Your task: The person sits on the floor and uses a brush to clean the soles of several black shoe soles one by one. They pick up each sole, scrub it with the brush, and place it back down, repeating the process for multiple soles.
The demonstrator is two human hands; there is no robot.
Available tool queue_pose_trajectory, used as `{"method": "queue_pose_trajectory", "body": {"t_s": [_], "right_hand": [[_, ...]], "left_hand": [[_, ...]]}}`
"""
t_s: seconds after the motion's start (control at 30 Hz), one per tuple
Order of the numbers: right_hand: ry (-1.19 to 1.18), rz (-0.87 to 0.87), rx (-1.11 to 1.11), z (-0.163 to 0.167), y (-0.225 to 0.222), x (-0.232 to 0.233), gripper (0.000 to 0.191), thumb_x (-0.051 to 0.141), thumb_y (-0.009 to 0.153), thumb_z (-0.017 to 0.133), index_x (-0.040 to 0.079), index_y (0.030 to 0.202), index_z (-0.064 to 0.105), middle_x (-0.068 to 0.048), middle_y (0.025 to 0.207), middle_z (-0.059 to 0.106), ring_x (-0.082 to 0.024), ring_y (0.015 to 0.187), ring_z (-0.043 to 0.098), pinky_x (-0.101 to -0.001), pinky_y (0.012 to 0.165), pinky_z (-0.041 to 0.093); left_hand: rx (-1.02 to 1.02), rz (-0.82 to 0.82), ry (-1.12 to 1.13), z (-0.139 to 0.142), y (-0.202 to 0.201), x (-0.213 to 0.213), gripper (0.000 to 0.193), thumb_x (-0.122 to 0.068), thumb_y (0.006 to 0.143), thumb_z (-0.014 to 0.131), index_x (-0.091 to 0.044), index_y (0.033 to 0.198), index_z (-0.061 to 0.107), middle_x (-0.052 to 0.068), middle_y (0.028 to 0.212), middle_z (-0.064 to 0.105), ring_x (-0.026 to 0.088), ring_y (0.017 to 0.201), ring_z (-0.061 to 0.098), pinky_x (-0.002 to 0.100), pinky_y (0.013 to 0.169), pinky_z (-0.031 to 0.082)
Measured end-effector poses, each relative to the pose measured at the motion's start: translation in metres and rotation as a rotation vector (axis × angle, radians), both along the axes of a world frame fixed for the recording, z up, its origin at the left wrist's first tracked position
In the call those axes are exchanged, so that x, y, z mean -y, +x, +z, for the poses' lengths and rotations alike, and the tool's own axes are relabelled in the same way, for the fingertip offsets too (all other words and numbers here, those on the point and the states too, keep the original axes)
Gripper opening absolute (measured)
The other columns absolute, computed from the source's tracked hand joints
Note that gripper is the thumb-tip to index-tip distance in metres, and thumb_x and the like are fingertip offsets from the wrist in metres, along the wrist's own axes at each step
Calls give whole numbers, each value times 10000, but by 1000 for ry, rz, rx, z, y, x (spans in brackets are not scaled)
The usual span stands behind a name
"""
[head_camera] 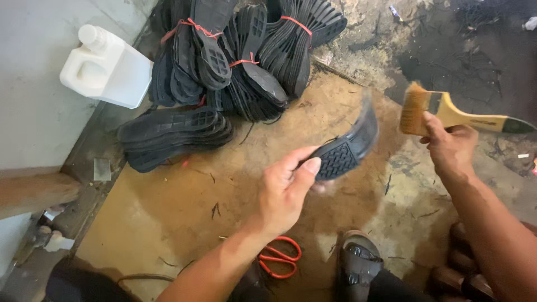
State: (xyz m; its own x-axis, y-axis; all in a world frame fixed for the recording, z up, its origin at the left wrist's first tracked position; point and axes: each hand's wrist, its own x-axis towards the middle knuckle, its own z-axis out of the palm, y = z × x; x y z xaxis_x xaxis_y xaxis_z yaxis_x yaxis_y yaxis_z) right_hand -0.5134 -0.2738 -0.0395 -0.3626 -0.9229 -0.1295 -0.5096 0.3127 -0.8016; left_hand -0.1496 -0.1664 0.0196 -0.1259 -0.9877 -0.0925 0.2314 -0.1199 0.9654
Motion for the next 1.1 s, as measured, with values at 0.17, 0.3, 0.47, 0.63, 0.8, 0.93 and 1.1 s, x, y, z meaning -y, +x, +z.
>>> {"method": "queue_pose_trajectory", "body": {"t_s": [0.17,0.3,0.47,0.63,0.8,0.93,1.1], "right_hand": [[-40,25,24,-4,-10,-4,326,273,1072,725,-41,1142,675,-116,941,708,-138,713,672,-284,594,533],[-40,23,36,-2,-5,-9,339,283,1063,738,-49,1121,698,-123,938,701,-140,710,656,-284,592,498],[-21,88,13,9,17,-4,371,280,1075,683,-73,1189,677,-172,973,702,-172,766,664,-307,609,537],[200,701,-76,-2,100,-28,418,318,954,656,38,1263,674,-127,1072,742,-244,865,736,-371,704,620],[149,1294,-531,-31,127,5,237,238,785,784,118,988,805,-151,919,773,-322,826,709,-425,735,568],[39,495,-560,-39,75,83,357,359,972,726,17,877,767,-154,746,703,-272,601,678,-425,599,546],[173,788,-845,-55,93,14,439,400,1059,485,59,928,728,-53,641,619,-284,499,608,-437,506,495]], "left_hand": [[-376,36,282,-8,2,-10,342,-198,1061,519,44,1294,582,146,1136,730,209,944,760,311,784,635],[-355,17,521,-78,3,-26,357,-207,1026,559,74,1244,595,191,1134,718,264,888,784,339,766,648],[772,47,285,-126,28,-58,444,-200,929,674,-52,1340,595,152,1206,662,254,826,739,354,743,605],[833,-191,-370,-114,15,-64,460,-141,878,722,-41,1315,620,178,1316,606,367,1024,668,452,853,563],[926,-321,-296,-115,5,-56,422,-141,852,733,-53,1252,631,149,1362,605,371,992,654,471,859,542],[812,-196,-315,-137,6,-56,414,-185,877,763,-102,1260,631,116,1367,619,330,1105,647,421,963,533],[-166,94,508,-161,4,-54,581,-279,945,638,-104,1472,466,61,1313,619,201,1022,651,348,924,530]]}}
